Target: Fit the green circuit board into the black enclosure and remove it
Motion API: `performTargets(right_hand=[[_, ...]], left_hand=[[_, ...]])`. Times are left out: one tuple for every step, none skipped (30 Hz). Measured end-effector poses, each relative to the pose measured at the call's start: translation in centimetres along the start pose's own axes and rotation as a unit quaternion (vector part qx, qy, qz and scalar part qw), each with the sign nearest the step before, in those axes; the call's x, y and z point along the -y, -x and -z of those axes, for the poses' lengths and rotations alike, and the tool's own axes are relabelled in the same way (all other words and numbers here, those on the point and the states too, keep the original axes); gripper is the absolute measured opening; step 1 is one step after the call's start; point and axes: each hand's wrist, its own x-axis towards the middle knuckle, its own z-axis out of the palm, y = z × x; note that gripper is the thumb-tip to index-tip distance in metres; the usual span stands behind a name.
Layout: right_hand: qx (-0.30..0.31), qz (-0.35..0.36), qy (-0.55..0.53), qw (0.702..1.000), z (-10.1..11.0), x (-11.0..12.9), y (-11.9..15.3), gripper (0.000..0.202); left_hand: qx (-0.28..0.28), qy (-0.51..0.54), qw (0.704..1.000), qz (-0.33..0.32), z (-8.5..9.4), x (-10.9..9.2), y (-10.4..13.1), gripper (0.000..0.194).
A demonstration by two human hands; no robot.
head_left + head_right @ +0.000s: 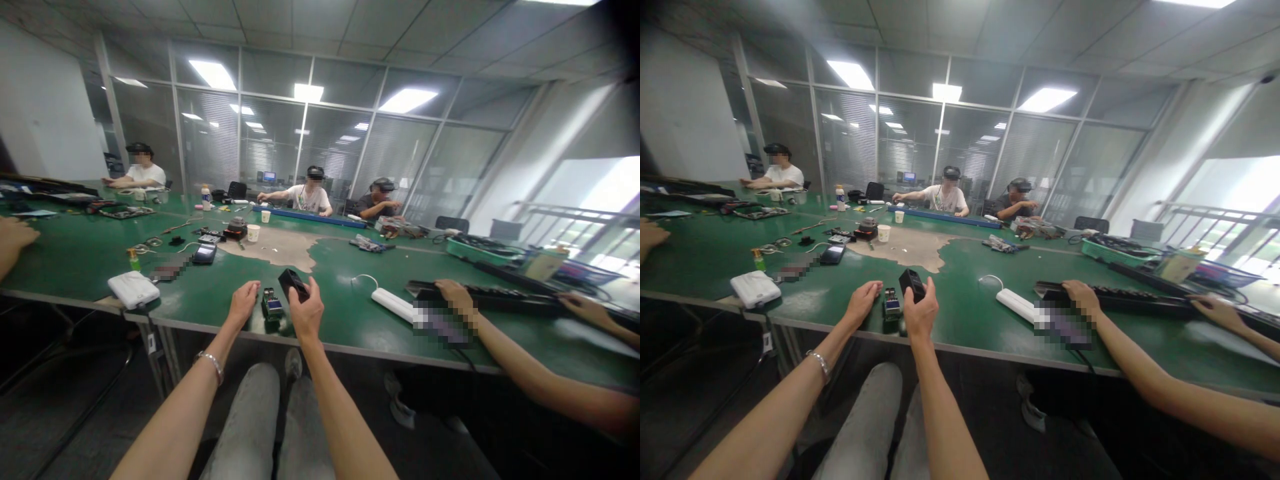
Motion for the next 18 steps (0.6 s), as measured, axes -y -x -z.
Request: performTargets(right_hand=[[0.012,0.004,-0.001,1.000,-0.3,0.7,0.0,0.059],[0.028,0.008,0.003,1.000,-0.6,1.4,0.1,0.059],[0.044,0.014,0.010,0.999,-0.9,1.9,0.2,0.060],[0.059,0.021,0.021,0.998,-1.3,2.3,0.4,0.061],[0.071,0.028,0.032,0.997,-1.7,2.6,0.7,0.061],[0.079,0.036,0.044,0.995,-2.1,2.8,1.0,0.062],[0.085,0.042,0.055,0.994,-2.4,2.8,1.4,0.063],[0.088,0.047,0.066,0.993,-2.7,2.8,1.7,0.064],[0.091,0.051,0.076,0.992,-2.8,2.8,2.0,0.064],[0.094,0.055,0.086,0.990,-3.0,2.7,2.2,0.065],[0.096,0.057,0.095,0.989,-3.0,2.6,2.4,0.065],[0.100,0.059,0.103,0.988,-3.0,2.5,2.6,0.066],[0.103,0.062,0.110,0.987,-3.0,2.4,2.7,0.066],[0.107,0.065,0.114,0.985,-3.0,2.3,2.9,0.067],[0.111,0.070,0.117,0.984,-2.9,2.3,3.0,0.067],[0.113,0.076,0.118,0.984,-2.8,2.2,3.0,0.067],[0.115,0.084,0.119,0.983,-2.8,2.3,3.1,0.067],[0.116,0.093,0.120,0.982,-2.8,2.3,3.2,0.067]], left_hand=[[-0.003,0.003,1.000,-0.001,0.0,0.1,0.0,0.038],[-0.003,0.007,1.000,-0.002,0.1,0.2,-0.1,0.038],[-0.005,0.009,1.000,-0.002,0.1,0.2,-0.1,0.038],[-0.006,0.010,1.000,-0.002,0.2,0.3,-0.1,0.038],[-0.009,0.009,1.000,-0.002,0.3,0.3,-0.2,0.038],[-0.013,0.008,1.000,-0.001,0.3,0.3,-0.2,0.038],[-0.018,0.007,1.000,-0.003,0.4,0.3,-0.3,0.038],[-0.021,0.008,1.000,-0.005,0.5,0.3,-0.3,0.038],[-0.020,0.008,1.000,-0.008,0.6,0.2,-0.3,0.038],[-0.020,0.005,1.000,-0.009,0.6,0.1,-0.3,0.039],[-0.018,0.000,1.000,-0.010,0.7,0.0,-0.3,0.038],[-0.017,-0.005,1.000,-0.010,0.7,-0.1,-0.3,0.038],[-0.016,-0.010,1.000,-0.011,0.7,-0.2,-0.4,0.038],[-0.016,-0.015,1.000,-0.011,0.7,-0.3,-0.4,0.038],[-0.018,-0.019,1.000,-0.011,0.7,-0.3,-0.4,0.038],[-0.019,-0.022,0.999,-0.012,0.8,-0.4,-0.4,0.038],[-0.021,-0.025,0.999,-0.013,0.8,-0.4,-0.4,0.039],[-0.023,-0.026,0.999,-0.014,0.8,-0.4,-0.4,0.039]])
